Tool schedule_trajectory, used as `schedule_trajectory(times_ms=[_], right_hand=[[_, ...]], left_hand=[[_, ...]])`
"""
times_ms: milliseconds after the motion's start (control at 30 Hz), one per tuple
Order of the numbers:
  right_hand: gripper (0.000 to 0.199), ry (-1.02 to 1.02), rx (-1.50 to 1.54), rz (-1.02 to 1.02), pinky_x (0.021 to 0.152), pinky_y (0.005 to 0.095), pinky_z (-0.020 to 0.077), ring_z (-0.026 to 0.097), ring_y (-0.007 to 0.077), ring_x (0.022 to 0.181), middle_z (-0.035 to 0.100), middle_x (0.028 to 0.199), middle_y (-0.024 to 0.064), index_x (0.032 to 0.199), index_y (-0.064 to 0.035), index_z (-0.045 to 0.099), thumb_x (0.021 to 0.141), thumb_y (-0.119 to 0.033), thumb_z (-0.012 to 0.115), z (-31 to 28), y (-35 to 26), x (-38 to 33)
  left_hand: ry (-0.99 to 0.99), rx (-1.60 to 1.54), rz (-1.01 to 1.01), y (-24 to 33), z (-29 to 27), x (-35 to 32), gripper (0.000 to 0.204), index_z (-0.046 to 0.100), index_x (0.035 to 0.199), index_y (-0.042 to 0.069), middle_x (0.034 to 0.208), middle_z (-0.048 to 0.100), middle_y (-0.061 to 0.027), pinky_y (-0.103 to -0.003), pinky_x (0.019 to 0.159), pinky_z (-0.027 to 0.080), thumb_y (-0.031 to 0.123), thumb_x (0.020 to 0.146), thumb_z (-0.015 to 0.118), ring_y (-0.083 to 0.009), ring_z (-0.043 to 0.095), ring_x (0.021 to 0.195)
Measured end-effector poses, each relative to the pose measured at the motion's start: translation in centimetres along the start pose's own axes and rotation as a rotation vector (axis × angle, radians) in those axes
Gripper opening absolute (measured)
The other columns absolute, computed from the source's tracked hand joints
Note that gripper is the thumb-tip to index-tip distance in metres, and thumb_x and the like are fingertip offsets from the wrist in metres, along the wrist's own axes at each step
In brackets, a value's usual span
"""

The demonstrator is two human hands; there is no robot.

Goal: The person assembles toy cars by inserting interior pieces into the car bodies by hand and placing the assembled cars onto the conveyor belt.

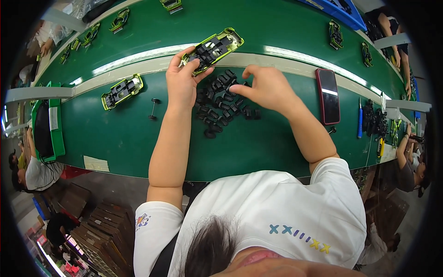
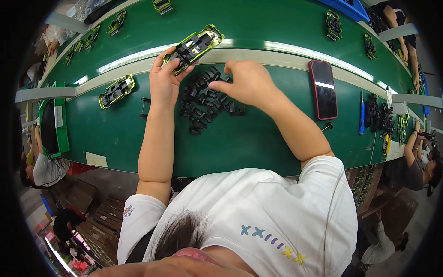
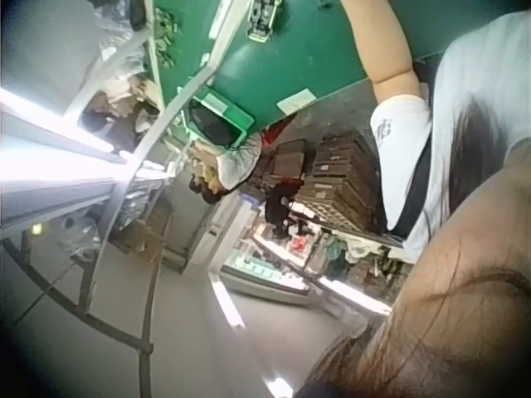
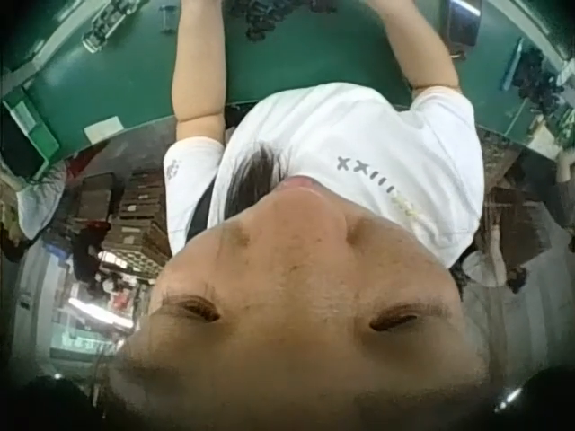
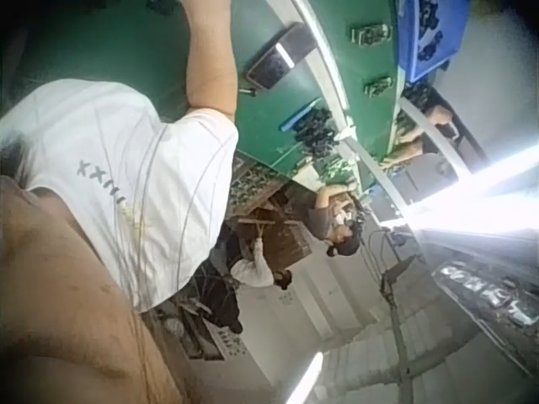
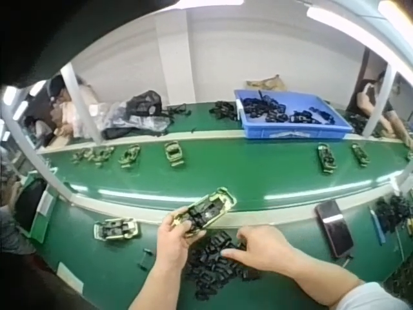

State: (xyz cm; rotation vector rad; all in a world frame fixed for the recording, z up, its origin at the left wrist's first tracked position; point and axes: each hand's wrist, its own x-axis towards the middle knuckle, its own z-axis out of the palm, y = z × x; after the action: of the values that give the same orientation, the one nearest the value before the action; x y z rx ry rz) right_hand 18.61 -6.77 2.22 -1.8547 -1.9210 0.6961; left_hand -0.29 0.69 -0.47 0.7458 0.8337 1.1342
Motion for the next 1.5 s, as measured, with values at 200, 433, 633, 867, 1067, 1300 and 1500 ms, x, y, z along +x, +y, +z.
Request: schedule_trajectory(times_ms=[200,433,633,867,1067,1300,1500], right_hand=[[0.032,-0.013,-0.105,0.033,0.055,0.0352,0.0447,0.058,0.0265,0.057,0.059,0.06,0.0129,0.073,0.0011,0.061,0.07,-0.028,0.075,0.7,0.7,0.3],[0.016,-0.175,0.103,0.127,0.053,0.0275,0.0452,0.06,0.0155,0.056,0.062,0.064,0.0087,0.073,0.0025,0.061,0.069,-0.008,0.072,-1.8,2.2,-0.1],[0.012,0.024,0.751,0.088,0.06,0.0224,0.0483,0.06,0.0084,0.069,0.065,0.076,0.0021,0.089,0.0009,0.068,0.08,-0.007,0.068,-4.7,2.9,0.4],[0.01,0.156,0.921,0.038,0.065,0.0228,0.0494,0.06,0.0091,0.072,0.065,0.077,0.0034,0.086,0.0012,0.065,0.08,-0.006,0.068,-2.5,2.3,1.3],[0.009,0.16,0.791,0.046,0.064,0.0213,0.0482,0.059,0.0075,0.069,0.065,0.076,0.0027,0.083,0.0005,0.066,0.078,-0.006,0.069,-1.5,2.0,1.0],[0.014,0.306,0.531,0.049,0.062,0.0208,0.047,0.059,0.0076,0.069,0.065,0.075,0.0035,0.081,0.0009,0.067,0.076,-0.01,0.073,-1.3,1.3,0.7],[0.016,0.392,0.631,0.089,0.055,0.0222,0.0439,0.056,0.0073,0.063,0.063,0.071,0.0027,0.079,-0.0001,0.067,0.074,-0.013,0.075,-0.1,0.8,0.5]], left_hand=[[-0.029,-0.004,0.006,0.1,0.4,-0.4,0.031,0.051,0.115,-0.003,0.102,0.059,-0.0174,-0.034,0.07,0.06,-0.005,0.084,0.049,-0.0243,0.064,0.087],[-0.046,0.005,-0.024,0.0,0.4,-0.7,0.03,0.052,0.114,-0.002,0.102,0.059,-0.0163,-0.034,0.07,0.06,-0.005,0.084,0.05,-0.0226,0.063,0.088],[-0.147,0.043,-0.067,-0.5,1.2,-1.1,0.03,0.053,0.113,0.0,0.103,0.058,-0.0133,-0.033,0.071,0.06,-0.006,0.084,0.051,-0.0201,0.062,0.088],[-0.261,0.115,-0.125,-1.4,2.3,-2.3,0.032,0.054,0.115,0.001,0.101,0.057,-0.0096,-0.032,0.073,0.06,-0.006,0.084,0.052,-0.0168,0.062,0.089],[-0.293,0.169,-0.123,-1.8,2.5,-2.7,0.032,0.053,0.116,0.001,0.102,0.058,-0.0097,-0.033,0.074,0.059,-0.004,0.085,0.053,-0.0166,0.061,0.091],[-0.253,0.102,-0.117,-1.7,2.7,-2.9,0.032,0.052,0.116,-0.001,0.099,0.058,-0.0094,-0.032,0.073,0.06,-0.005,0.084,0.053,-0.0161,0.062,0.089],[-0.243,0.092,-0.048,-1.8,3.0,-3.1,0.033,0.051,0.117,-0.002,0.101,0.056,-0.0095,-0.032,0.074,0.059,-0.005,0.084,0.053,-0.0164,0.061,0.09]])
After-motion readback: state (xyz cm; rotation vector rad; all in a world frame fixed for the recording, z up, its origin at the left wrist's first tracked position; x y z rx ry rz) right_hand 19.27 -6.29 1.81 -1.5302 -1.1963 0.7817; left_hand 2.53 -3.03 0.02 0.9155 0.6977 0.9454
